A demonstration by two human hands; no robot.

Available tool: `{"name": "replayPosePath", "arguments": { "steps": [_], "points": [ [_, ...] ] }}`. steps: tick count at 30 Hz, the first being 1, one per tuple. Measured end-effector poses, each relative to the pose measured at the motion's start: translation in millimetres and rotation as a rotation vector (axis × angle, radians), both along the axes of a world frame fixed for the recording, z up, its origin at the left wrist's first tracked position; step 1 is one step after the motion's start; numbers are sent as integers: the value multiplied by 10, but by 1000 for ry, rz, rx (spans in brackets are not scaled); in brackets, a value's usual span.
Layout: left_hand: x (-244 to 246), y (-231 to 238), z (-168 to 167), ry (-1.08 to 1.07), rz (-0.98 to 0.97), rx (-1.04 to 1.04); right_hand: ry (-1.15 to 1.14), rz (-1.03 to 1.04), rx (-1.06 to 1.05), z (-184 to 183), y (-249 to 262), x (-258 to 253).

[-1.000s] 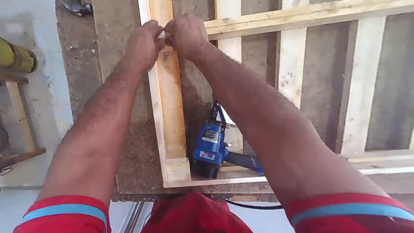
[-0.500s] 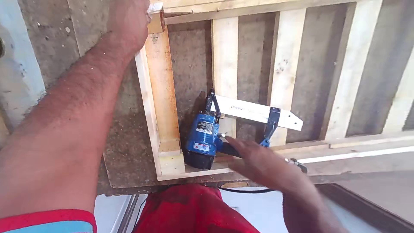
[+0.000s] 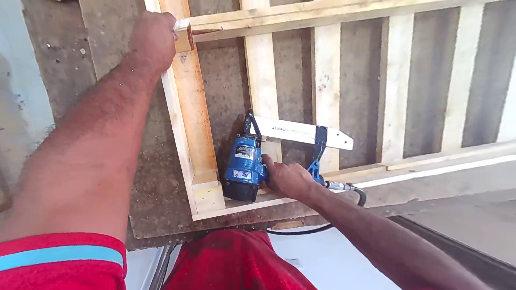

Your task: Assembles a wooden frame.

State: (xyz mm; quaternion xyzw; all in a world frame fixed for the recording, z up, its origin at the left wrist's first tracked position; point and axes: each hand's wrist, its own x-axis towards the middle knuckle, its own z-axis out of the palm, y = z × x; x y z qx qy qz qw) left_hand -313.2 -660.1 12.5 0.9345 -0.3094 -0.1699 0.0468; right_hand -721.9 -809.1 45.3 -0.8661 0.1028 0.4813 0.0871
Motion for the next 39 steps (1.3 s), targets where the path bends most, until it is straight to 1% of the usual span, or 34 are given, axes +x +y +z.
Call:
{"name": "replayPosePath", "arguments": {
  "steps": [4,7,9,12,15,18,24,28,34,39],
  "points": [
    [6,19,-9,22,21,-1,-29,115,-13,458,-87,256],
    [31,-12,-27,13,7,0,-180,287,-14,755,-187,494],
    [48,-11,-36,27,11,-6,-286,384,-28,802,-219,758],
    [38,-23,-23,29,10,23,-407,461,-39,614,-216,1280],
    [21,-34,-19,7,23,45,-411,467,-54,337,-121,1728],
    [23,-34,-20,7,15,46,-405,469,-47,121,-36,1962],
    [68,-33,-59,-14,7,40,-401,477,-16,-59,51,2175],
    [61,-32,-83,-11,21,24,-395,488,-11,-56,38,2205],
    [35,-48,-65,-6,27,38,-348,377,-37,-13,78,2314],
    [23,-50,-28,-12,22,65,-351,353,-23,-49,88,2293]
  ]
}}
